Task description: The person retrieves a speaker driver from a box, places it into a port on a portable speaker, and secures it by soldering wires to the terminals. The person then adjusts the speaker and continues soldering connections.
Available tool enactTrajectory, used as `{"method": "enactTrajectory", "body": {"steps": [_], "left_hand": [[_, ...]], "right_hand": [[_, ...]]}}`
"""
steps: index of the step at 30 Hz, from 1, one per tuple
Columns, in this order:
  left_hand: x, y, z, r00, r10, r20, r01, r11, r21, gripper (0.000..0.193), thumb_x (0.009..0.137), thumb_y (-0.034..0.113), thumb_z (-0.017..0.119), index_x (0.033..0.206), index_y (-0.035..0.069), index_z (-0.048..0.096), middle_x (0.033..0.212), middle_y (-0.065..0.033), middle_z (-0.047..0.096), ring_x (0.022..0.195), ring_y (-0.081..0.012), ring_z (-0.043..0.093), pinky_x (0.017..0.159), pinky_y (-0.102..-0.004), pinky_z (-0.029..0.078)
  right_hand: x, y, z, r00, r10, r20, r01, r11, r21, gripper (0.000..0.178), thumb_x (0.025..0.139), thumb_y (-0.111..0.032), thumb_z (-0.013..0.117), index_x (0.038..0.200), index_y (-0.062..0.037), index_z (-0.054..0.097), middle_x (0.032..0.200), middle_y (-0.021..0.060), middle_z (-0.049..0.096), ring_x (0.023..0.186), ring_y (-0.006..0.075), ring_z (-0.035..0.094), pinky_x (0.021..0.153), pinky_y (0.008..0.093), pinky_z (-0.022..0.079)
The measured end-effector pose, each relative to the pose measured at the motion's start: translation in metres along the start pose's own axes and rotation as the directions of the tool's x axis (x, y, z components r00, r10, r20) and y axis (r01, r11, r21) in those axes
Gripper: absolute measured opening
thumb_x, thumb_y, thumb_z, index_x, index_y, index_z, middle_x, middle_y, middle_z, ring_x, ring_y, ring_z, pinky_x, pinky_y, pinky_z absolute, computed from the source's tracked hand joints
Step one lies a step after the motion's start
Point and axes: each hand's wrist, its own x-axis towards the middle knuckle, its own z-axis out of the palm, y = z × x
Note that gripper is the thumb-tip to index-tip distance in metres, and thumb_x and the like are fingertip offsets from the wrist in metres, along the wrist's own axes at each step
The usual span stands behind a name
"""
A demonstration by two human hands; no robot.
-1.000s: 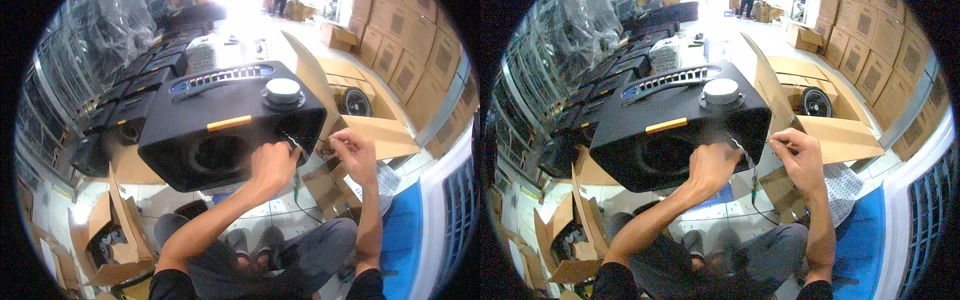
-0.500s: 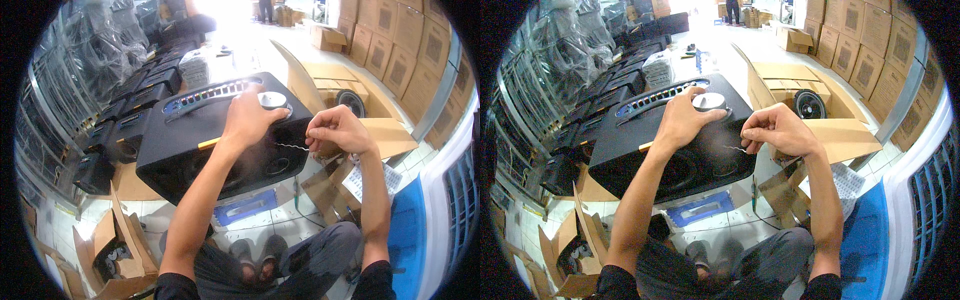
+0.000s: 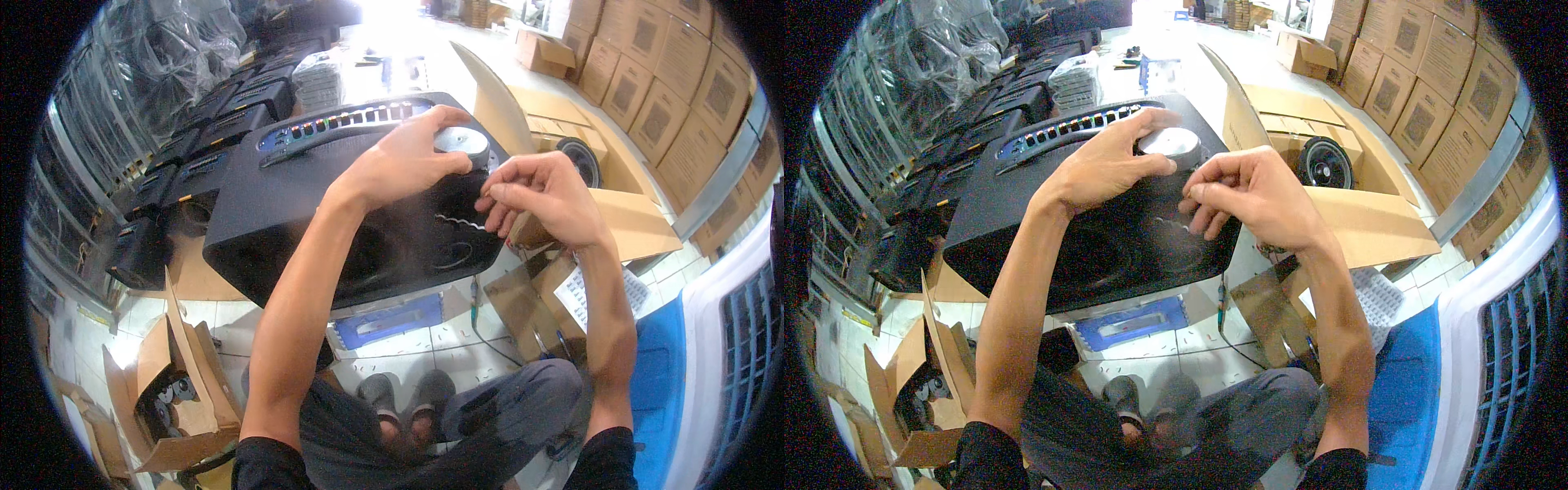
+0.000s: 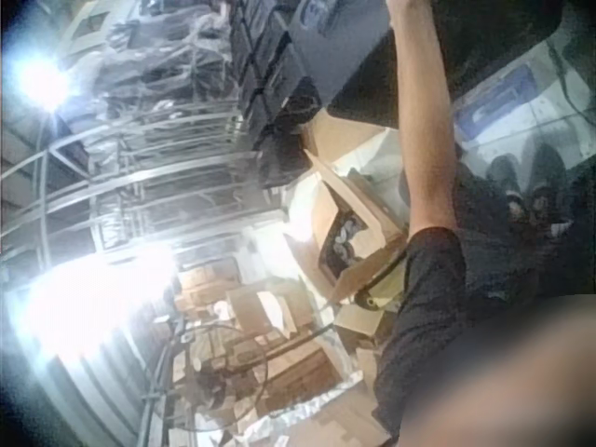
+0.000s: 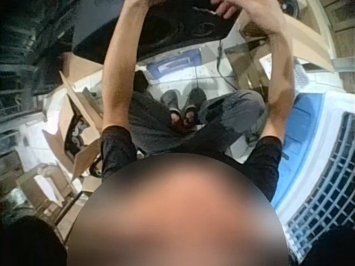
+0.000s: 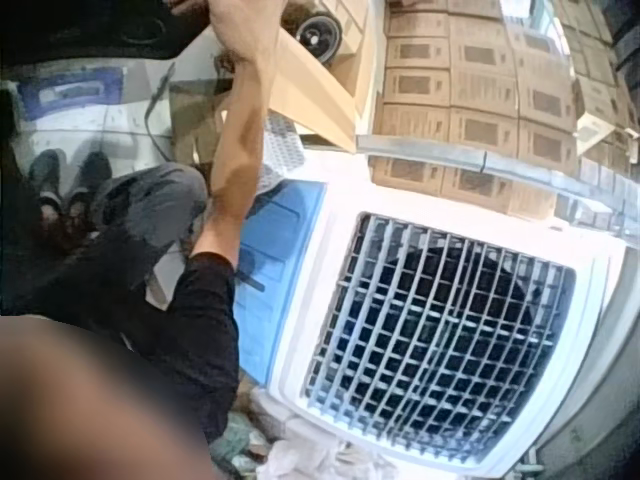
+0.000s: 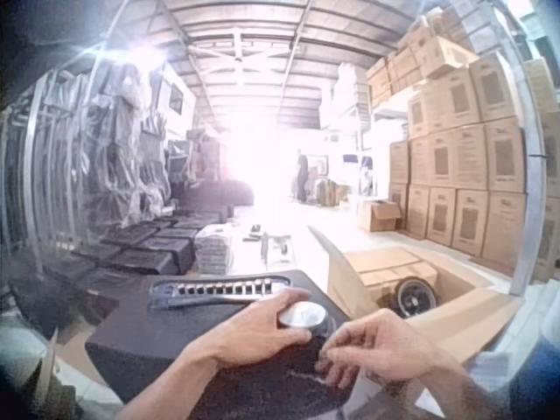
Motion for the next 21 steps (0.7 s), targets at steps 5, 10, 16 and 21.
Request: {"method": "enactTrajectory", "body": {"steps": [5,10,16,21], "left_hand": [[-0.019,0.011,0.010,0.983,0.071,-0.168,-0.053,0.992,0.111,0.054,0.083,0.017,0.072,0.132,0.000,0.055,0.119,-0.0193,0.066,0.108,-0.0262,0.065,0.097,-0.0347,0.048],[-0.024,0.007,0.022,0.948,0.277,-0.159,-0.227,0.934,0.278,0.047,0.082,0.022,0.076,0.123,0.005,0.060,0.112,-0.0184,0.067,0.102,-0.0304,0.066,0.091,-0.0386,0.050],[-0.022,0.001,0.023,0.954,0.244,-0.176,-0.176,0.927,0.332,0.047,0.081,0.025,0.078,0.119,0.005,0.061,0.114,-0.0183,0.067,0.108,-0.0339,0.063,0.096,-0.0411,0.048],[-0.019,-0.004,0.025,0.920,0.344,-0.190,-0.247,0.883,0.400,0.052,0.081,0.025,0.078,0.127,0.006,0.062,0.119,-0.0187,0.065,0.117,-0.0343,0.060,0.104,-0.0418,0.044]], "right_hand": [[0.009,0.004,-0.003,0.994,0.070,-0.088,-0.062,0.994,0.094,0.022,0.095,-0.013,0.066,0.102,0.0077,0.067,0.086,0.0164,0.072,0.065,0.0187,0.071,0.057,0.0270,0.058],[0.012,0.010,-0.005,0.982,-0.007,-0.189,-0.003,0.999,-0.052,0.025,0.094,-0.018,0.070,0.104,0.0048,0.074,0.077,0.0078,0.072,0.060,0.0111,0.066,0.053,0.0240,0.053],[0.014,0.016,-0.005,0.952,-0.138,-0.274,0.069,0.966,-0.248,0.025,0.092,-0.017,0.072,0.105,0.0043,0.075,0.078,0.0064,0.072,0.064,0.0083,0.064,0.058,0.0231,0.054],[0.015,0.021,-0.004,0.920,-0.202,-0.336,0.113,0.957,-0.267,0.023,0.092,-0.017,0.073,0.103,0.0032,0.076,0.079,0.0070,0.072,0.069,0.0090,0.065,0.062,0.0233,0.056]]}}
